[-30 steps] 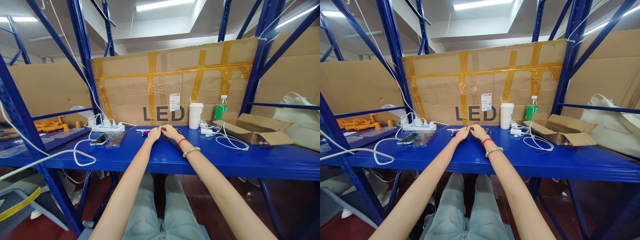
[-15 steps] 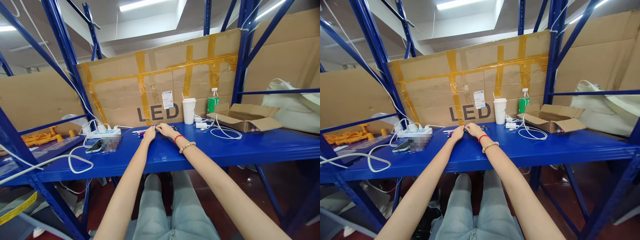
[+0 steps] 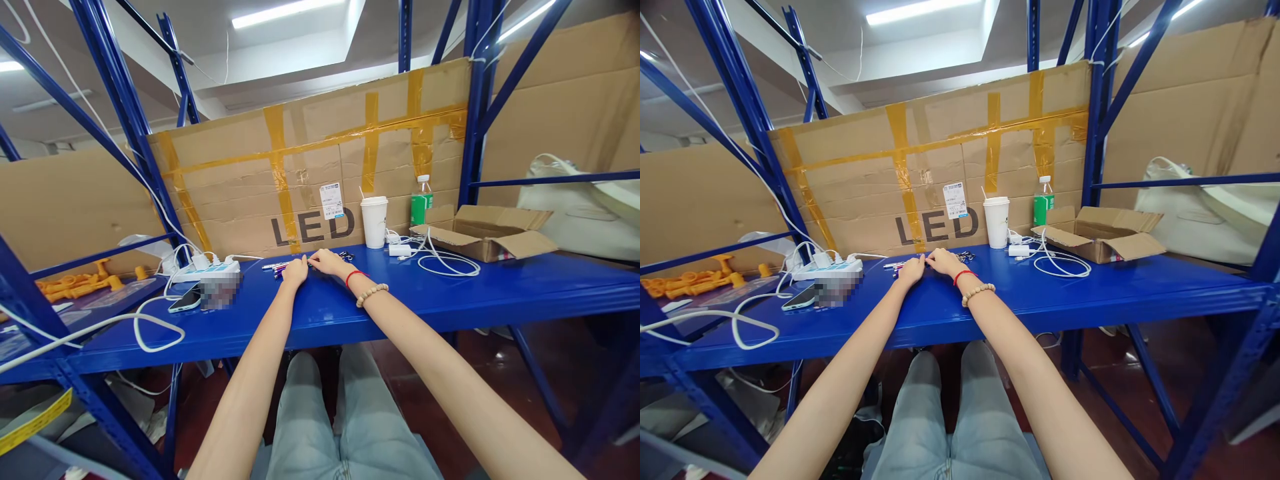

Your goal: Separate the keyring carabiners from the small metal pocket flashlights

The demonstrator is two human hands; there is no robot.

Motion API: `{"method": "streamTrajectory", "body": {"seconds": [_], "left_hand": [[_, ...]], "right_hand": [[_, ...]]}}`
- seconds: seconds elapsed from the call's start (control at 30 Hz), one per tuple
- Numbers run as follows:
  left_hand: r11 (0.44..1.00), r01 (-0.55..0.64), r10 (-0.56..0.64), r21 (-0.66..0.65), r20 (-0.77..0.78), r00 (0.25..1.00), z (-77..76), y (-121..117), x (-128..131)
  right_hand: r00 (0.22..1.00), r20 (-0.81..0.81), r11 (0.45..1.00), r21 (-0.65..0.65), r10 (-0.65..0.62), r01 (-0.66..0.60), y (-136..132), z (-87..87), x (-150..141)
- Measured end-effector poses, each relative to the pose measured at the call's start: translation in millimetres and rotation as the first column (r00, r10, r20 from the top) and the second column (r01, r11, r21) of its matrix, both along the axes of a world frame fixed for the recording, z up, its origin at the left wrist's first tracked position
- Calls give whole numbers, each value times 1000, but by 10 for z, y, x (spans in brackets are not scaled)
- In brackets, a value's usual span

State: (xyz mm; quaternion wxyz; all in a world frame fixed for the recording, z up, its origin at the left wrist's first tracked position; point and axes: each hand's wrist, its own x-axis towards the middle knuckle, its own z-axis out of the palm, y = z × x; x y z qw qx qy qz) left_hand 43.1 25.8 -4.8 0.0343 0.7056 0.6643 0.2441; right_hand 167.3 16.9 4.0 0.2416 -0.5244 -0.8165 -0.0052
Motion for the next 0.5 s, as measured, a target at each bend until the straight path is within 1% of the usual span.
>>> {"method": "streamTrajectory", "body": {"seconds": [0.13,0.2,0.3,0.4,0.5], "left_hand": [[999,-48,48,16,43,998,14,-7,-14],[998,-66,64,21,87,994,31,-18,-12],[998,-62,58,25,136,989,60,-39,1],[997,-61,55,41,147,988,82,-58,14],[997,-52,44,60,135,990,89,-70,20]], "right_hand": [[998,-24,997,-51,64,-65,-22,0,8],[996,-45,996,-27,79,-80,-16,-2,14],[994,-80,996,40,79,-76,21,-10,17],[990,-117,994,76,82,-74,59,-18,15],[992,-117,995,91,54,-43,68,-19,16]]}}
